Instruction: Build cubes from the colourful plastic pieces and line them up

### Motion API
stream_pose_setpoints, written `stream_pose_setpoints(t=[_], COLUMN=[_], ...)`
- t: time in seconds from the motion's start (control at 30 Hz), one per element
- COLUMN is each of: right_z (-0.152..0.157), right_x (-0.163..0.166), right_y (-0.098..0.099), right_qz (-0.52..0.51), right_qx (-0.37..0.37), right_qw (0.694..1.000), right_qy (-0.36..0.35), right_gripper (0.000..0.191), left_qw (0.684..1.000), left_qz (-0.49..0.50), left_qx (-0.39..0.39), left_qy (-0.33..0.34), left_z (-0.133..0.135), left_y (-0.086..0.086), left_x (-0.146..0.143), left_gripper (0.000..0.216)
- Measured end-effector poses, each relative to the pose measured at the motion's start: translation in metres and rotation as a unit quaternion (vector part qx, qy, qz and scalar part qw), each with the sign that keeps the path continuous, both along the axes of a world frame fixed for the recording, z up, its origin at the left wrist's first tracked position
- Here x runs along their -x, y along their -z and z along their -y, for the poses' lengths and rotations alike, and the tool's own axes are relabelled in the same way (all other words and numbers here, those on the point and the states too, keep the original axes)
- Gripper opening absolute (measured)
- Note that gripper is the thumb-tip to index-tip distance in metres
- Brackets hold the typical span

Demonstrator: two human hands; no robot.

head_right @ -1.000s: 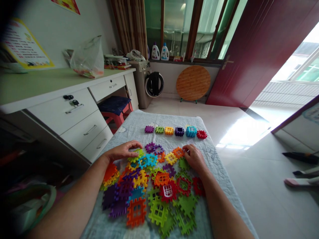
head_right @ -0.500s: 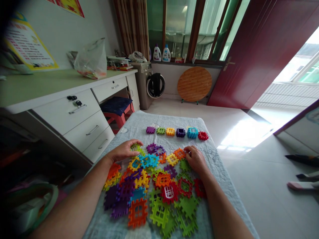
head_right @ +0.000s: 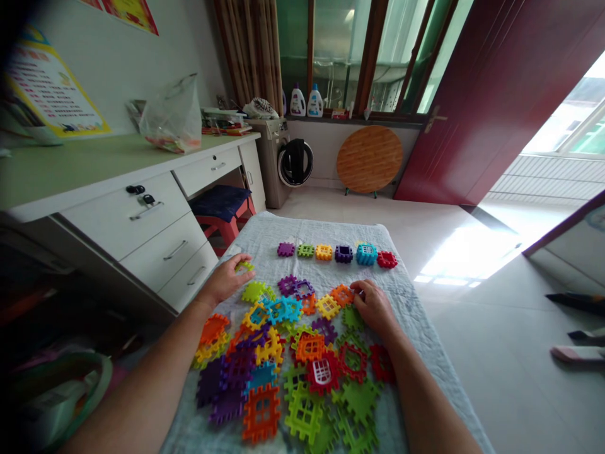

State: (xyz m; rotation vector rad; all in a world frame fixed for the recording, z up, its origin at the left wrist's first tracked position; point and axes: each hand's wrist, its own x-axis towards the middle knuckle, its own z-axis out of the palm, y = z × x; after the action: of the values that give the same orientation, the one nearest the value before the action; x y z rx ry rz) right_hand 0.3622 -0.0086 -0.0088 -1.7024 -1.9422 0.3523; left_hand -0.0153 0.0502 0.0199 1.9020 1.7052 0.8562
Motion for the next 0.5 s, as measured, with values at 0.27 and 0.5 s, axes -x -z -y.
stream_pose_setpoints(t=[0.27, 0.5], right_z=[-0.002, -0.002], right_x=[-0.002, -0.003], right_y=[0.002, 0.003], right_qz=[0.007, 0.008], right_qx=[0.006, 0.002], right_qw=[1.000, 1.000], right_qy=[-0.005, -0.012], right_gripper=[0.026, 0.026], left_qw=[0.984, 0.965], left_qz=[-0.144, -0.224], left_qx=[0.082, 0.114], left_qy=[0.067, 0.071], left_z=[0.016, 0.023], left_y=[-0.011, -0.017], left_x=[-0.018, -0.022], left_gripper=[0.048, 0.062])
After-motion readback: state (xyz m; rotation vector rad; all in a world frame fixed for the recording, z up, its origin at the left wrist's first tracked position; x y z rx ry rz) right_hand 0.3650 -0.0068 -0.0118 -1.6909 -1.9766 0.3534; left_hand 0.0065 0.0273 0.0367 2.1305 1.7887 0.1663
